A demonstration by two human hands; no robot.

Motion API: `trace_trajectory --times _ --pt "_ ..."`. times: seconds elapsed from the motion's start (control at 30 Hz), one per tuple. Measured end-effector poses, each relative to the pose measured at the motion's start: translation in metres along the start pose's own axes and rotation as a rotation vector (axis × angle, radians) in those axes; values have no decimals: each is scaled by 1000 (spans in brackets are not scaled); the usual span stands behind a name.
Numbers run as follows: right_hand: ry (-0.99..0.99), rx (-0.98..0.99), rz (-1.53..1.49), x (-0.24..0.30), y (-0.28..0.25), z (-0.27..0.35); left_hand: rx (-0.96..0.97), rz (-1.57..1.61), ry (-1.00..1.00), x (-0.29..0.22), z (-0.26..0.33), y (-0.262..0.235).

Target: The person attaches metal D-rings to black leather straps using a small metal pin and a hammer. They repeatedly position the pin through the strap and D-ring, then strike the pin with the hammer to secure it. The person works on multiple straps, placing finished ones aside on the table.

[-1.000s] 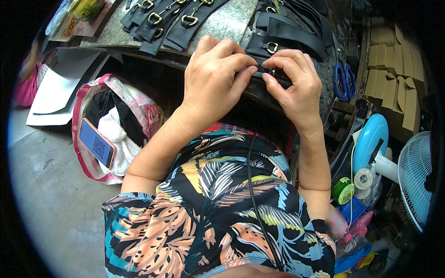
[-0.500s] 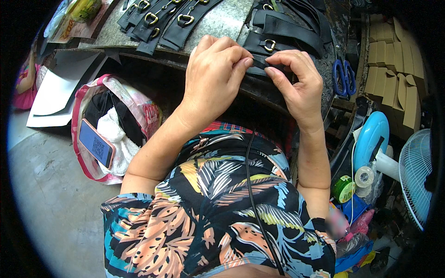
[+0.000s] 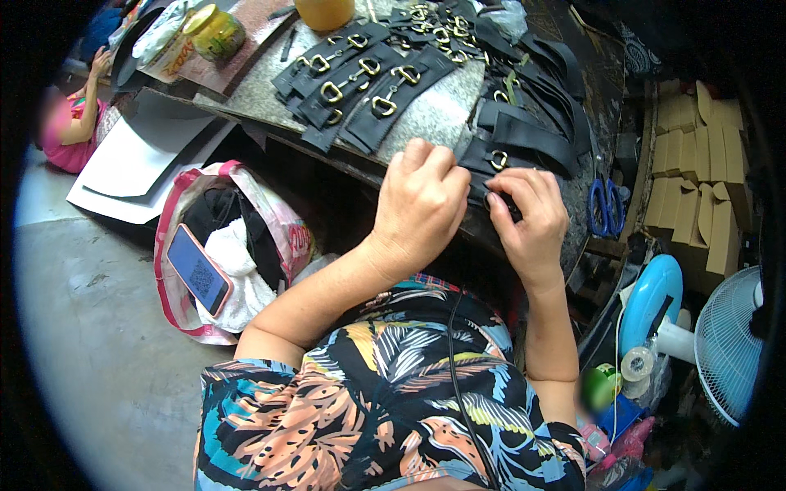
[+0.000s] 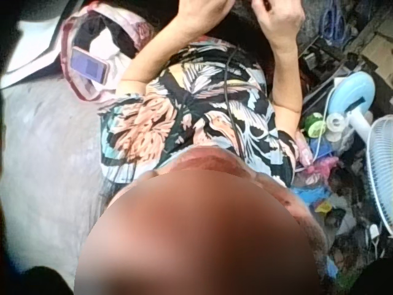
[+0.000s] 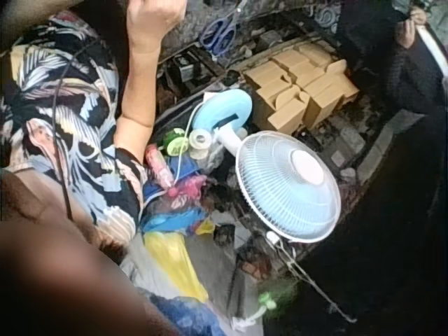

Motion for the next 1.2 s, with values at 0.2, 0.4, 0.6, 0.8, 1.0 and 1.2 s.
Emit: trace_trajectory --times 0.2,0.4,0.6,0.8,1.0,1.2 --pt "21 40 26 3 -7 0 -77 178 23 22 -5 -26" --pt "32 1 44 -1 -22 -5 -622 -282 -22 103 -26 -123" --pt "69 -22 100 -18 -42 7 -836 -307 -448 292 -45 -217" --pt "86 -115 110 -24 -49 15 -828 -382 -375 288 -35 -187" --pt "27 -137 115 -17 -37 22 -735 -424 -426 231 -24 -173" --pt "30 -139 94 -21 -39 18 -632 -360 122 156 -90 -150"
Point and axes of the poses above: each hand's wrist, its own z-axis away from the middle knuckle, its own y-axis out of the palm, x = y × z, the point moved 10 cm from there along -z, towards the middle knuckle, and after that the axes turned 7 degrees about z, right-handed, at the moved point
